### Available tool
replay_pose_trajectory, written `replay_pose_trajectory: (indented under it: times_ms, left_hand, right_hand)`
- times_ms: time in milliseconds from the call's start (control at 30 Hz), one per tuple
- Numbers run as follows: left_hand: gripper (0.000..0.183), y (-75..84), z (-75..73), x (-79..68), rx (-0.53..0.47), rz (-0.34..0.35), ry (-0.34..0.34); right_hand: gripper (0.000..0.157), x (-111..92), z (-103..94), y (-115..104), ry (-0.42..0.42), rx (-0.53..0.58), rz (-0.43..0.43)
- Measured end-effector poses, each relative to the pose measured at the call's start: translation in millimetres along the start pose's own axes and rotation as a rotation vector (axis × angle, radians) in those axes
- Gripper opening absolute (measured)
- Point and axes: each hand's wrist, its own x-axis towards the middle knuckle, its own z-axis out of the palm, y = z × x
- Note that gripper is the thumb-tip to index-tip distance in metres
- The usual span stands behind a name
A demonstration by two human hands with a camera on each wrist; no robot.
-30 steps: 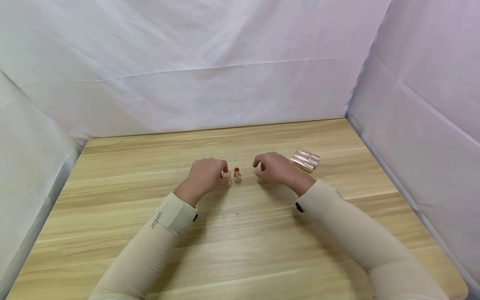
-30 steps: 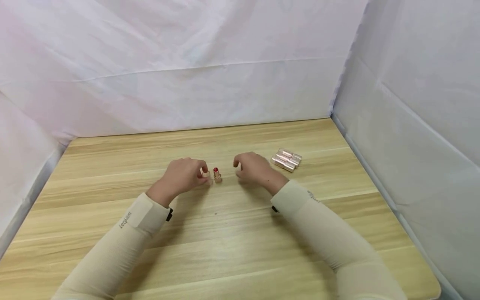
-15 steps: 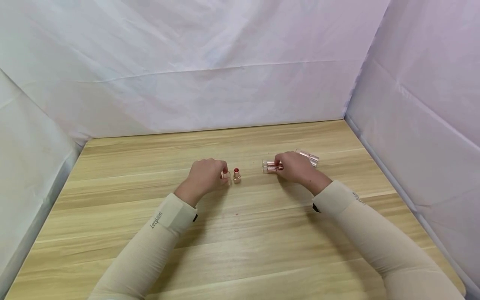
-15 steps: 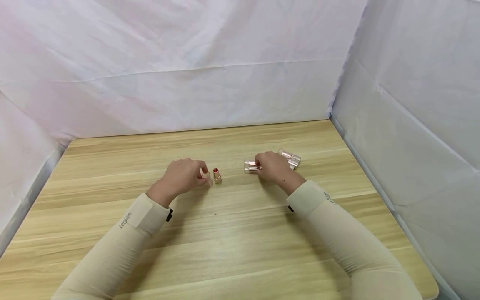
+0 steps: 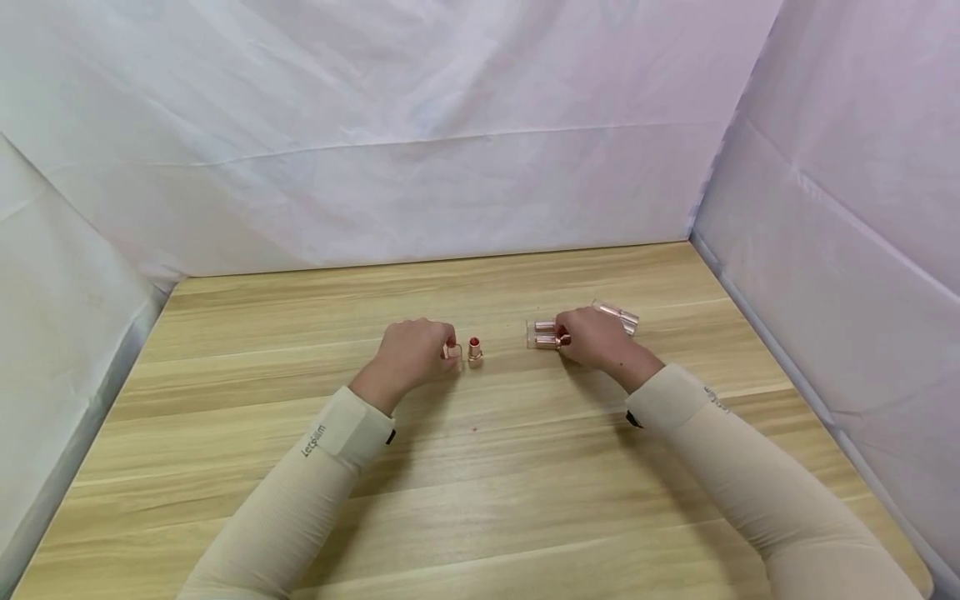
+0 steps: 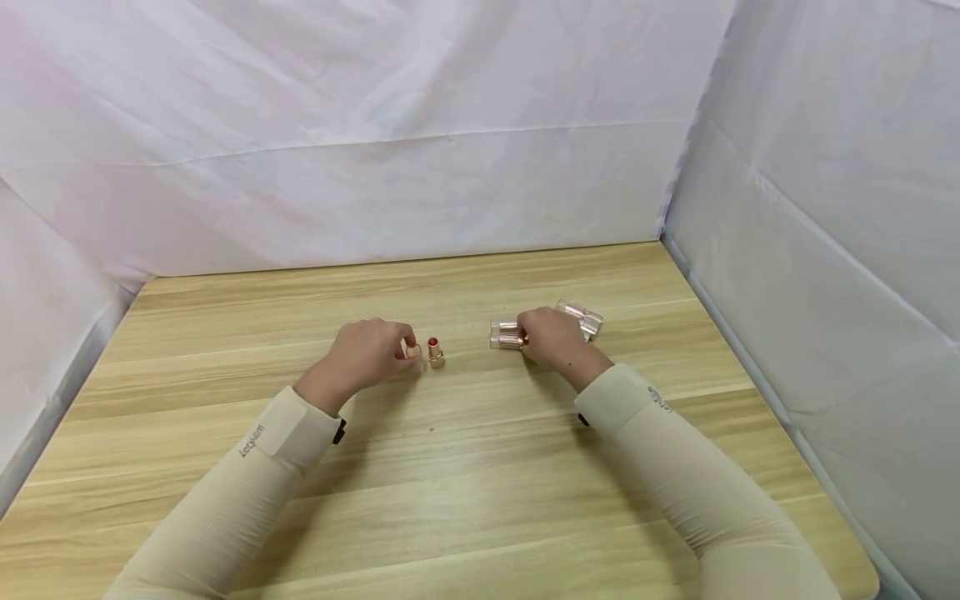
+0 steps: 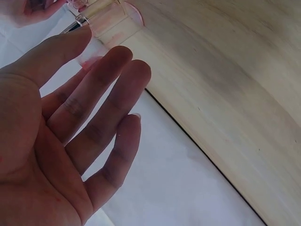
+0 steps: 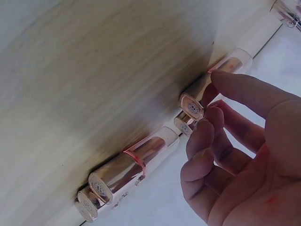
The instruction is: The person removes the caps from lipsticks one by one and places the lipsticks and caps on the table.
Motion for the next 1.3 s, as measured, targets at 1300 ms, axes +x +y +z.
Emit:
replay_pose_trajectory:
  times_ms: [1300]
  left_hand:
    - [0.045, 31.4, 0.9, -71.0, -0.084, 0.156, 0.531]
  right_hand:
    - [0.020, -60.9, -5.0, -78.7, 0.174, 0.355, -0.201]
